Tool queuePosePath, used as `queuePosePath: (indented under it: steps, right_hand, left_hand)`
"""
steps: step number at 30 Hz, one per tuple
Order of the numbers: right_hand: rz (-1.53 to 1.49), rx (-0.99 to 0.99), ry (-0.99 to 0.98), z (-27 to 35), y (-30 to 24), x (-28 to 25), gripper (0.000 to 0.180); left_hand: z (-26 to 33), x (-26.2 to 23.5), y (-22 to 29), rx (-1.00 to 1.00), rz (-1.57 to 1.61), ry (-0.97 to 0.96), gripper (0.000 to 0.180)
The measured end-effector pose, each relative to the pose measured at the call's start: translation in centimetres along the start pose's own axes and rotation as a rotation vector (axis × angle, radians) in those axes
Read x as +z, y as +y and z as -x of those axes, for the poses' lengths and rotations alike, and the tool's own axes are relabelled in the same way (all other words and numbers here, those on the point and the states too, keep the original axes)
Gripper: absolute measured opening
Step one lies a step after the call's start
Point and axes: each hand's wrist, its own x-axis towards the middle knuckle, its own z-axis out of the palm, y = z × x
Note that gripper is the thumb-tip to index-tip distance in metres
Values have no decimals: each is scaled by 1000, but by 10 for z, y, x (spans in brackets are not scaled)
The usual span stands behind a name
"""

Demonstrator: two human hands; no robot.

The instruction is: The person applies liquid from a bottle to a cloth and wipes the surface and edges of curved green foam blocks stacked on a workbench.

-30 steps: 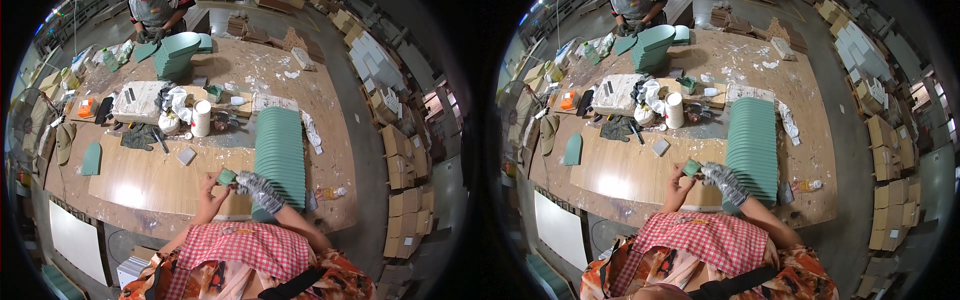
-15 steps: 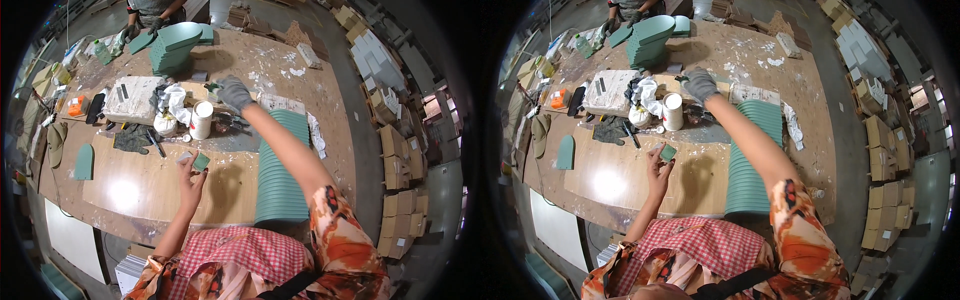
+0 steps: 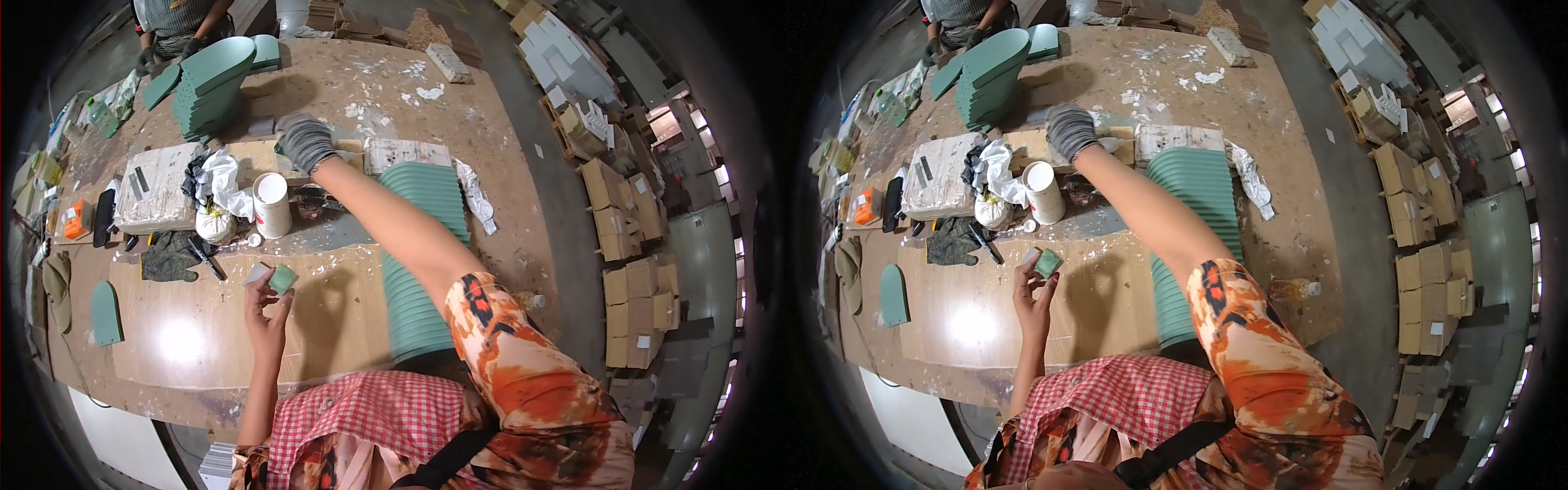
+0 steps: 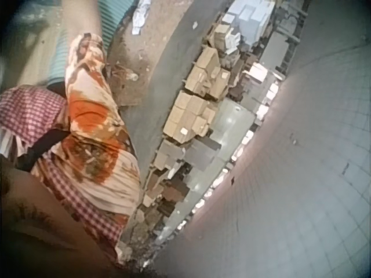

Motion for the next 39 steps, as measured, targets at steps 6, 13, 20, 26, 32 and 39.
queuePosePath:
  steps: [6, 13, 20, 26, 32, 39]
  right_hand:
    - [-280, 108, 307, 37, 35, -2, 23]
    - [-1269, 646, 116, 55, 48, -6, 11]
    - [-1526, 619, 209, 63, 23, -28, 8]
    - [-1527, 572, 269, 75, 11, -39, 12]
    - [-1577, 682, 185, 85, 14, -30, 21]
    - [-1692, 703, 175, 88, 16, -26, 20]
  left_hand:
    - [-32, 10, 27, 135, -99, -8, 41]
    - [-115, -7, 60, 352, -208, 102, 41]
    - [-199, 2, 55, 242, -341, 8, 41]
    - [-223, 31, 48, 230, -289, -16, 32]
    - [-230, 37, 35, 276, -141, 33, 25]
    - [-222, 36, 41, 269, -89, 18, 22]
